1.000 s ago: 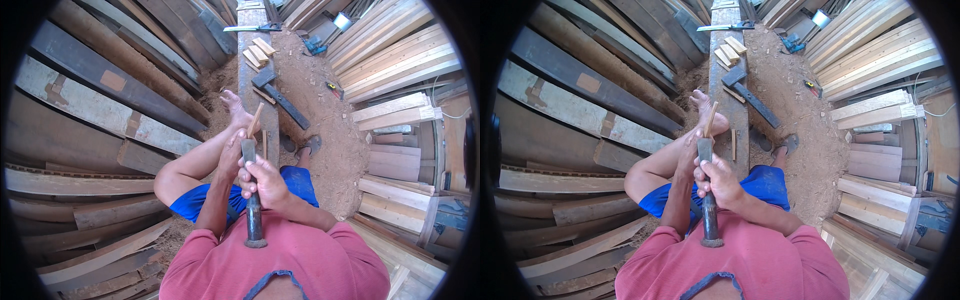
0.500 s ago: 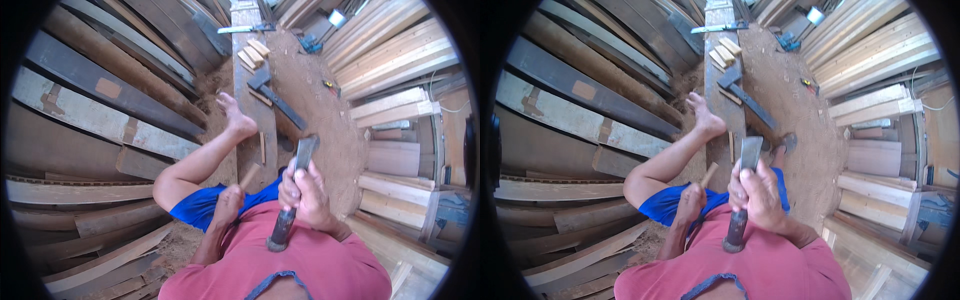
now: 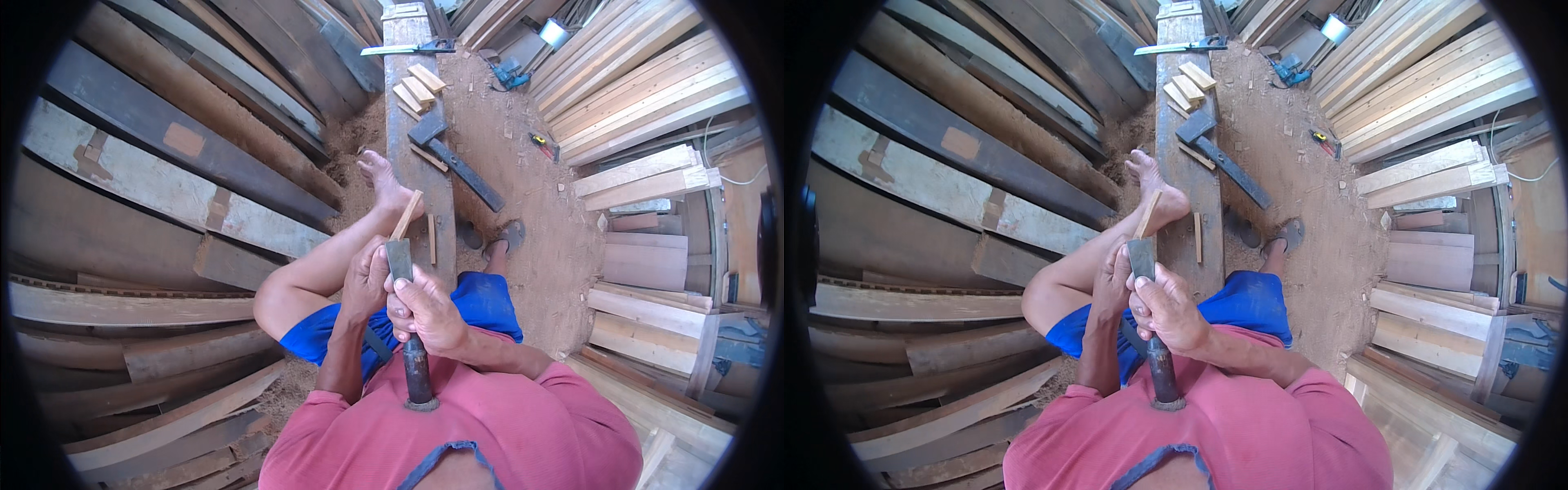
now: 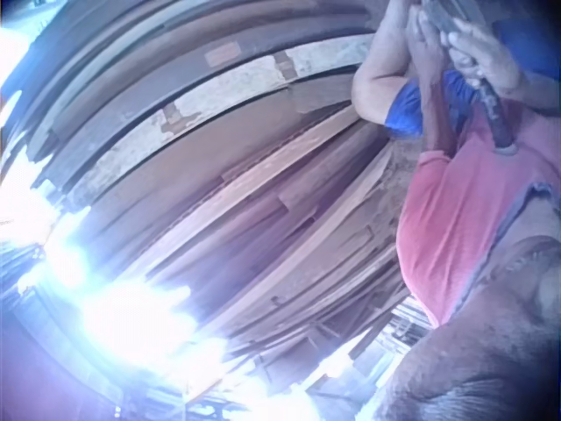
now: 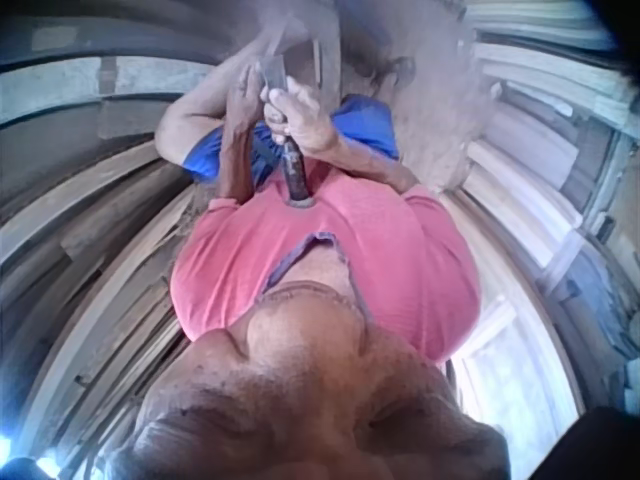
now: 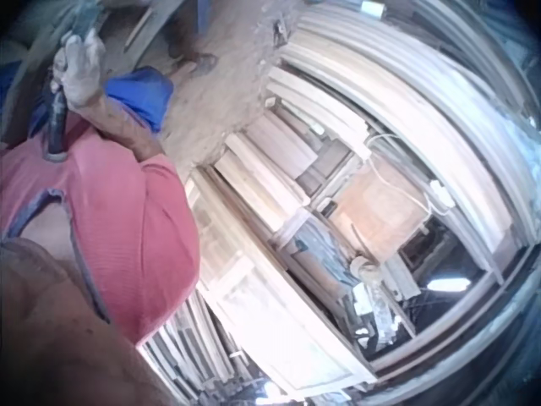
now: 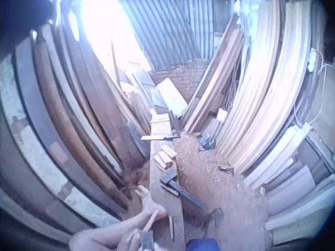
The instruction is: The person carves a small piece of wood by hand using a chisel and a mallet.
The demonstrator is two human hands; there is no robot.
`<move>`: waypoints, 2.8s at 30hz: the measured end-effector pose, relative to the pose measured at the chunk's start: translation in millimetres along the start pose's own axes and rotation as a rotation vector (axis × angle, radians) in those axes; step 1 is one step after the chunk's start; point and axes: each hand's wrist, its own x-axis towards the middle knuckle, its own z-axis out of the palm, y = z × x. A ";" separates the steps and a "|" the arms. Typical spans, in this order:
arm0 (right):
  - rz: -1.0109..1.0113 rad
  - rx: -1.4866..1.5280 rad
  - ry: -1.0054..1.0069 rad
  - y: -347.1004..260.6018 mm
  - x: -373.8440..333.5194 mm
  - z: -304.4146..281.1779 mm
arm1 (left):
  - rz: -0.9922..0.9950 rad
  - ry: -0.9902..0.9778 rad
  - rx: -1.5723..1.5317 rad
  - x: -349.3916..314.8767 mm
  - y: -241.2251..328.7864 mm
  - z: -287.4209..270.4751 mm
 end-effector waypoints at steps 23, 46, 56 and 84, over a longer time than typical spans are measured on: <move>0.056 -0.023 0.013 7.1 20.6 -4.9 | -0.448 0.026 -0.566 23.6 -14.1 0.1; 0.029 -0.056 -0.033 -3.3 26.0 6.7 | -0.349 0.251 -0.437 18.2 7.8 5.9; -0.078 -0.033 0.042 -10.2 -5.8 -8.7 | -0.068 0.015 0.087 -32.1 6.3 -2.8; 0.065 0.119 0.045 5.4 23.7 -24.7 | -0.462 0.213 -0.382 29.1 -59.5 11.7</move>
